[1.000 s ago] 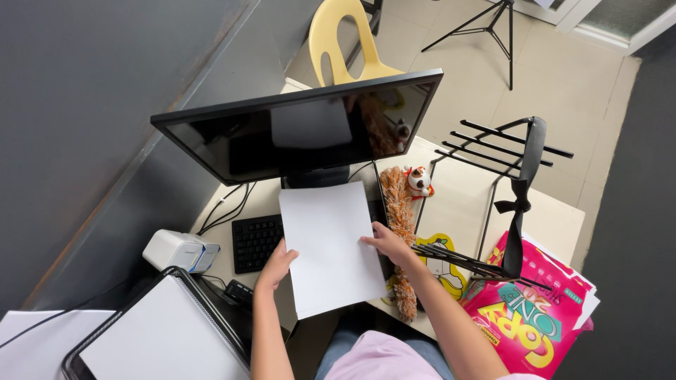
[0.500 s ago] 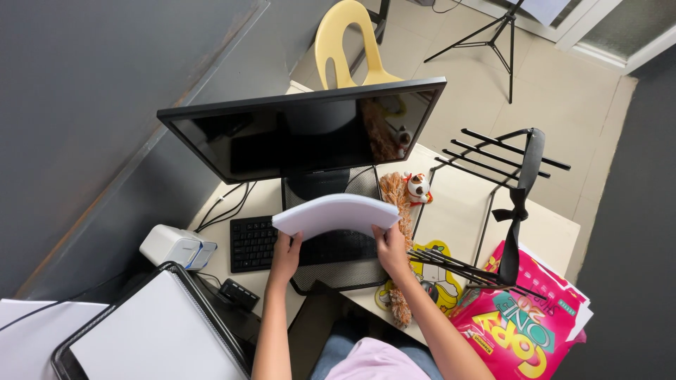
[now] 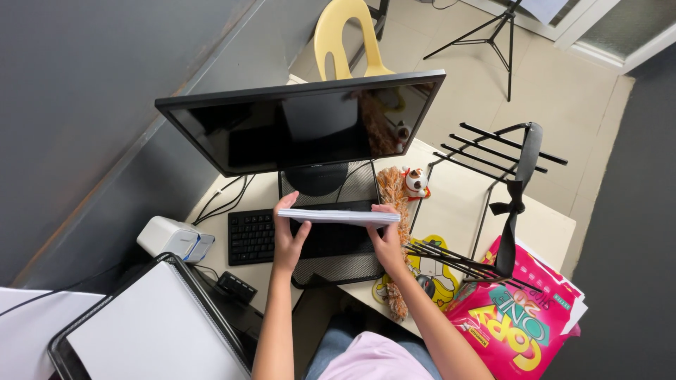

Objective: The person organizes office supplies by sorting through stacks of paper and photo paper packages. They place loose sheets into a black wire mesh tray and arrange the paper packages on a desk and a nearby chair. The person also moves a black metal rack and places the filled tray onto it.

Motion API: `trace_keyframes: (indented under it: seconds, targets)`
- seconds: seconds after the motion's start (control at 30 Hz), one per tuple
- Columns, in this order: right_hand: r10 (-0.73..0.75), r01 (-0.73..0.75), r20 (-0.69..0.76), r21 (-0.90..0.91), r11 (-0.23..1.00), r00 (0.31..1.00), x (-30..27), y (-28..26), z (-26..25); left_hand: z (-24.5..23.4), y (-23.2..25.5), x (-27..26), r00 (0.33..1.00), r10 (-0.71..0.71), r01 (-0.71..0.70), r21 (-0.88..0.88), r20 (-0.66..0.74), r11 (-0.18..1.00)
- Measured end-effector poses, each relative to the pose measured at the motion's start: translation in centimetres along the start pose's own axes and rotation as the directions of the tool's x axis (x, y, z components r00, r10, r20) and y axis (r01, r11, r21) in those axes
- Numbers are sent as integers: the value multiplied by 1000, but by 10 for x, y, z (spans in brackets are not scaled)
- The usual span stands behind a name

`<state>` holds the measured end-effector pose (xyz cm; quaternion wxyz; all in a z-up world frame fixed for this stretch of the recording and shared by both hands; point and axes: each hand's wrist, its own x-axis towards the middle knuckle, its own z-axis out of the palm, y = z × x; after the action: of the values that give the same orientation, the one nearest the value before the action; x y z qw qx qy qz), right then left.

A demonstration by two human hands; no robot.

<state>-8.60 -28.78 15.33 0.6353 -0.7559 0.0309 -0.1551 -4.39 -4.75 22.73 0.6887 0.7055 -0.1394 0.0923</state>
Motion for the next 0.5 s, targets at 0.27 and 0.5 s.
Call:
trace_keyframes:
  seconds: [0.27,0.5]
  targets:
    - [76,-77,14,63,995,997,0,-9,1,13,13,11,954,-194,180,-80,-229,980]
    - [73,-77,40,120,990,997,3,-4,3,17,22,17,954,-107,80,-104,-280,991]
